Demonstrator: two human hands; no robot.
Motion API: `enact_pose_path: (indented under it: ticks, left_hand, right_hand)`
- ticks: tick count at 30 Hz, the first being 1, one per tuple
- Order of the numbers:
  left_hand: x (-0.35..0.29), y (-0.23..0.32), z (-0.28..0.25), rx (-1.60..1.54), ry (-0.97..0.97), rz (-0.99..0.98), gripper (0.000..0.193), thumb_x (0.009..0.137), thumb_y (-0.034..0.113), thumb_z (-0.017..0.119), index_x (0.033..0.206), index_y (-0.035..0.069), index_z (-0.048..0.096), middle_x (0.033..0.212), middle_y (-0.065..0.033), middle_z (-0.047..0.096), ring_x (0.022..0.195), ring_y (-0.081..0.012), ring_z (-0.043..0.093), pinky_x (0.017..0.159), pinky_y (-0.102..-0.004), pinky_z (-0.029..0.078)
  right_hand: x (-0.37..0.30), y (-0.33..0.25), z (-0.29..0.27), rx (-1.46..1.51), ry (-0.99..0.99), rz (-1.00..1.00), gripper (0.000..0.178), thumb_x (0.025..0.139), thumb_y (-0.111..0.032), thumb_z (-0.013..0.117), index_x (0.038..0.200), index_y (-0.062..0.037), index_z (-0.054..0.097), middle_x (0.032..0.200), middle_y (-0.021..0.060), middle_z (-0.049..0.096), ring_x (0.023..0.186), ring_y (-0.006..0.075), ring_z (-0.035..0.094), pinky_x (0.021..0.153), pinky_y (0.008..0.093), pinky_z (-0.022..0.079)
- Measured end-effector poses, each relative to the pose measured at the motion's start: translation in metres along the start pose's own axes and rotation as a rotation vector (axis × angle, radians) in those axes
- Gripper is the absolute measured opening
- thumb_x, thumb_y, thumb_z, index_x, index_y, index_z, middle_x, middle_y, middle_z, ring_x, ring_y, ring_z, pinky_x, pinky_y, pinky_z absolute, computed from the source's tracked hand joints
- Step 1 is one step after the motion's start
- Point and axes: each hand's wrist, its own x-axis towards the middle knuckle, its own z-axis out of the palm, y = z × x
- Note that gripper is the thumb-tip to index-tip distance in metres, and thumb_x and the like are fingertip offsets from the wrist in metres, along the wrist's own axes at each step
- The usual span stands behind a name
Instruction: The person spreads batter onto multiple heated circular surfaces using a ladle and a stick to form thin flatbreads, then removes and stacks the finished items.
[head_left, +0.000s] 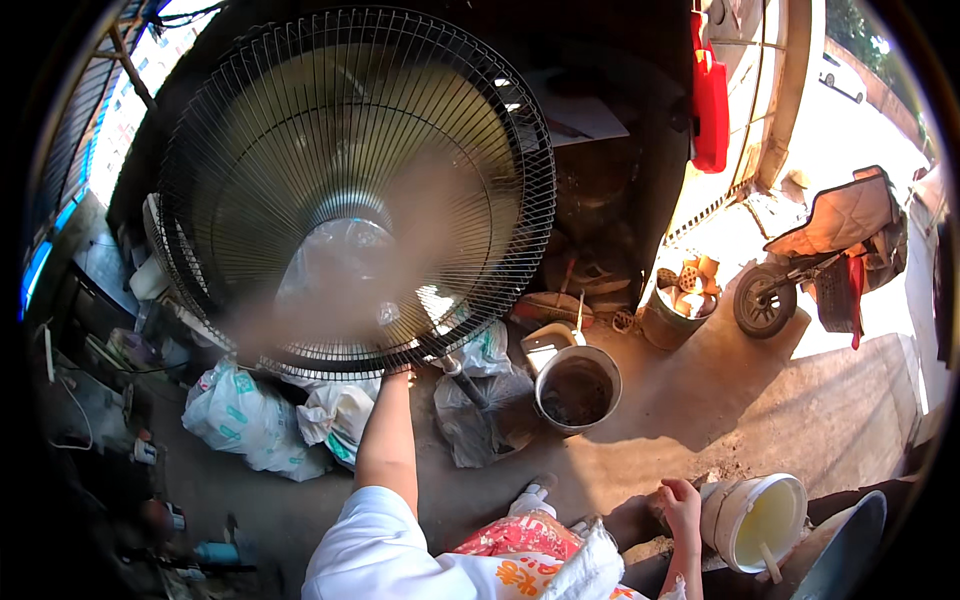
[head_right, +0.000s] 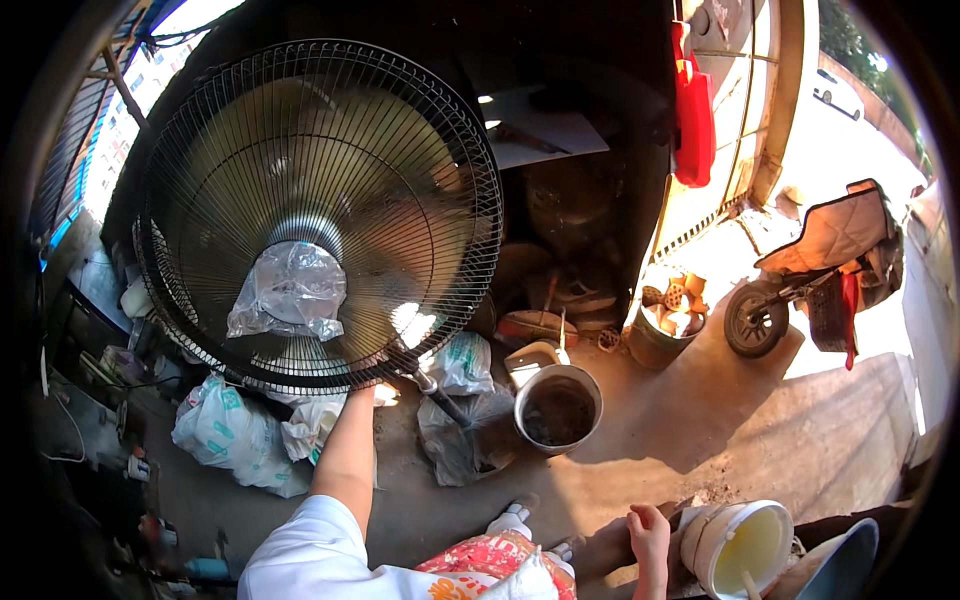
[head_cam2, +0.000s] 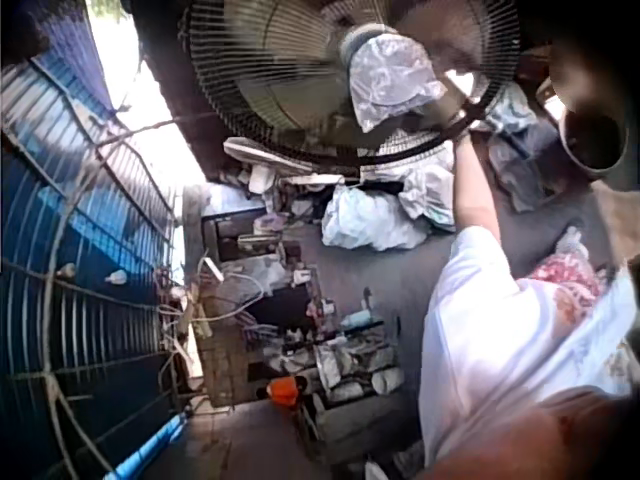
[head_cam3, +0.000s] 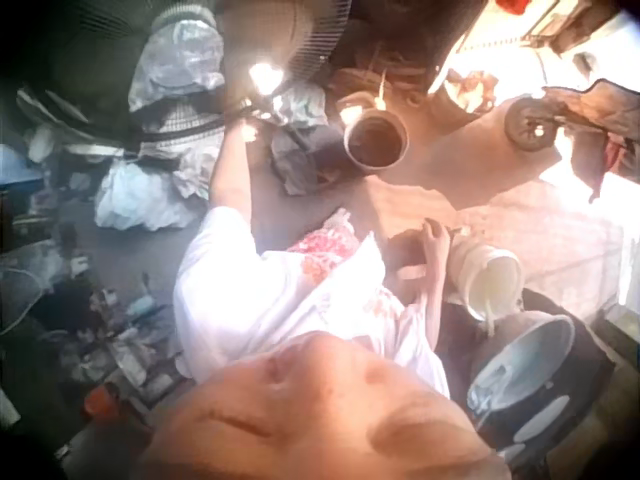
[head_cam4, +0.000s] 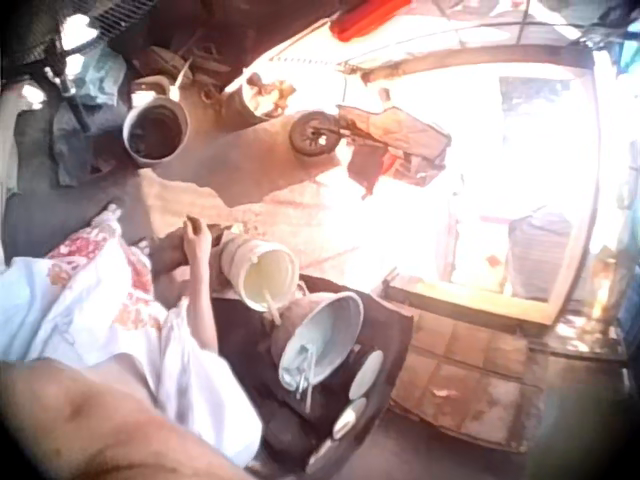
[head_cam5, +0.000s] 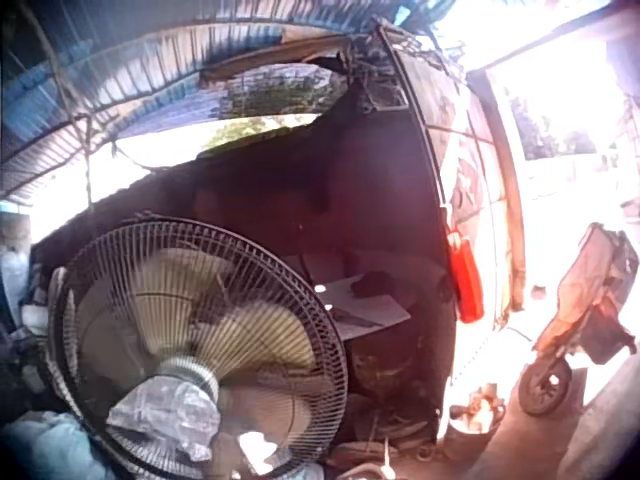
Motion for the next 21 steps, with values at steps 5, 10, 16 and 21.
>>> enact_pose_path:
  ticks: [5,10,16,21]
  left_hand:
    - [0.019,-0.005,-0.005,-0.019,0.003,0.014,0.059,0.081,0.027,0.064,0.127,0.004,0.037,0.111,-0.0107,0.052,0.098,-0.0219,0.052,0.083,-0.0348,0.043]
    - [0.015,-0.013,0.017,-0.008,-0.008,-0.004,0.057,0.081,0.028,0.063,0.126,0.004,0.039,0.111,-0.0109,0.052,0.098,-0.0219,0.052,0.083,-0.0349,0.043]
    - [0.004,-0.010,0.029,0.006,-0.011,-0.012,0.055,0.081,0.029,0.063,0.125,0.004,0.040,0.111,-0.0112,0.053,0.098,-0.0219,0.052,0.084,-0.0350,0.042]
    - [0.005,-0.007,0.029,0.015,-0.012,-0.013,0.054,0.082,0.030,0.062,0.125,0.004,0.042,0.110,-0.0114,0.054,0.098,-0.0219,0.053,0.084,-0.0351,0.042]
  right_hand:
    - [-0.028,0.048,-0.008,-0.224,-0.085,0.099,0.013,0.082,-0.003,0.058,0.093,0.0029,0.062,0.076,0.0067,0.064,0.066,0.0107,0.059,0.059,0.0226,0.047]
    - [-0.091,0.089,-0.012,-0.422,-0.223,0.272,0.019,0.076,-0.009,0.061,0.091,0.0020,0.066,0.071,0.0091,0.065,0.063,0.0138,0.061,0.060,0.0261,0.049]
    - [-0.083,0.076,-0.010,-0.382,-0.100,0.276,0.018,0.076,-0.014,0.061,0.087,-0.0002,0.066,0.071,0.0127,0.065,0.065,0.0199,0.063,0.061,0.0293,0.049]
    - [-0.073,0.060,-0.014,-0.367,0.020,0.268,0.018,0.074,-0.016,0.063,0.084,-0.0020,0.066,0.070,0.0153,0.064,0.064,0.0233,0.064,0.062,0.0312,0.050]
